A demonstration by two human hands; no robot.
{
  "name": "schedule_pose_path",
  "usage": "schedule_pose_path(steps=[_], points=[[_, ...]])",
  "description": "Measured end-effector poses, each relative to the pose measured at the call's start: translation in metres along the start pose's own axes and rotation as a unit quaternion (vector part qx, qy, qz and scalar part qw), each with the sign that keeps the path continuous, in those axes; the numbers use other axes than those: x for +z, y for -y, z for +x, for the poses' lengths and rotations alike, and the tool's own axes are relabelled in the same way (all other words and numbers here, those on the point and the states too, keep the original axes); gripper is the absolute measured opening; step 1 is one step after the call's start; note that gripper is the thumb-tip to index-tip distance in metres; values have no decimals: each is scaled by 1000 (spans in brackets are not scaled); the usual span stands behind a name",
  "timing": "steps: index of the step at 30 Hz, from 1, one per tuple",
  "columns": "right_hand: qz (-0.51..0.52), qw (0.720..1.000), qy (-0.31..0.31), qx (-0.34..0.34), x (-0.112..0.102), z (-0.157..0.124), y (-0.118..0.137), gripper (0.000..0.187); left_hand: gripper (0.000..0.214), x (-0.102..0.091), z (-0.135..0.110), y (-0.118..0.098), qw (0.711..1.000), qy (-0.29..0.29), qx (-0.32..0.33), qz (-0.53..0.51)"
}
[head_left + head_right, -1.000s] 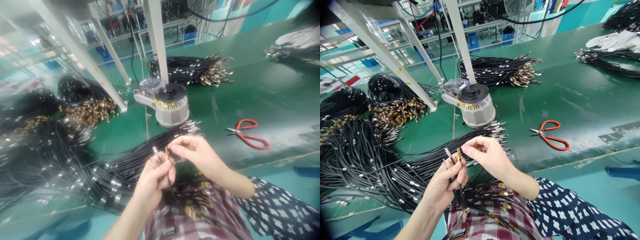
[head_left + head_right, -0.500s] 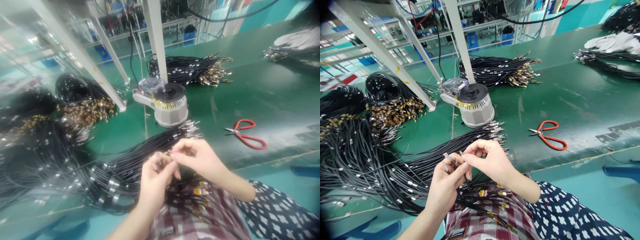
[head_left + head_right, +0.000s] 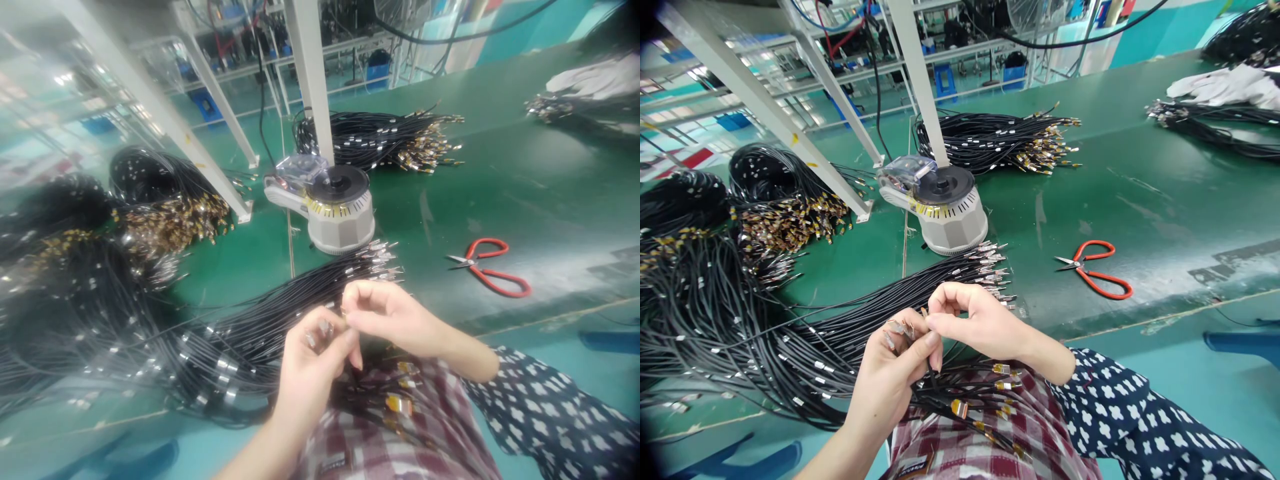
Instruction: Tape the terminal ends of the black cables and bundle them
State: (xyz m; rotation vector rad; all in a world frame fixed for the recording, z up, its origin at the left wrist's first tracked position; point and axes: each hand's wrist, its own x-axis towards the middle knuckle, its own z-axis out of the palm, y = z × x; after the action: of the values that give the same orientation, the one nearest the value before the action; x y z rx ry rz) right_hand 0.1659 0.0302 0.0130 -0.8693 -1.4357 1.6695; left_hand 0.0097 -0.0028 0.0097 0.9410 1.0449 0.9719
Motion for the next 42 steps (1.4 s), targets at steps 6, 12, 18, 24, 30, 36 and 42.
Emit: schedule_pose_path(steps=[6,12,18,24,30,36,42], points=[[-68,992,-91,-51,7,-6,-2,12,26,1,1,0,999,-32,-10,-32],[-54,994,-96,-29,6,-13,-7,12,25,3,1,1,998,-38,-18,-36],[-18,996,-86,-20,6,-17,-15,13,23,5,1,2,998,-34,-28,-51],[-22,992,-111,-48,4,-25,-16,19,27,2,8,-3,995,-72,-10,-72],[-58,984,-167,-32,9,-14,-8,12,26,3,8,-6,996,-63,-15,-61],[-80,975,-206,-24,21,-4,-4,12,26,4,7,-3,996,-66,-9,-59],[-16,984,-175,-15,19,-3,-7,16,20,4,5,-2,996,-54,-6,-73]])
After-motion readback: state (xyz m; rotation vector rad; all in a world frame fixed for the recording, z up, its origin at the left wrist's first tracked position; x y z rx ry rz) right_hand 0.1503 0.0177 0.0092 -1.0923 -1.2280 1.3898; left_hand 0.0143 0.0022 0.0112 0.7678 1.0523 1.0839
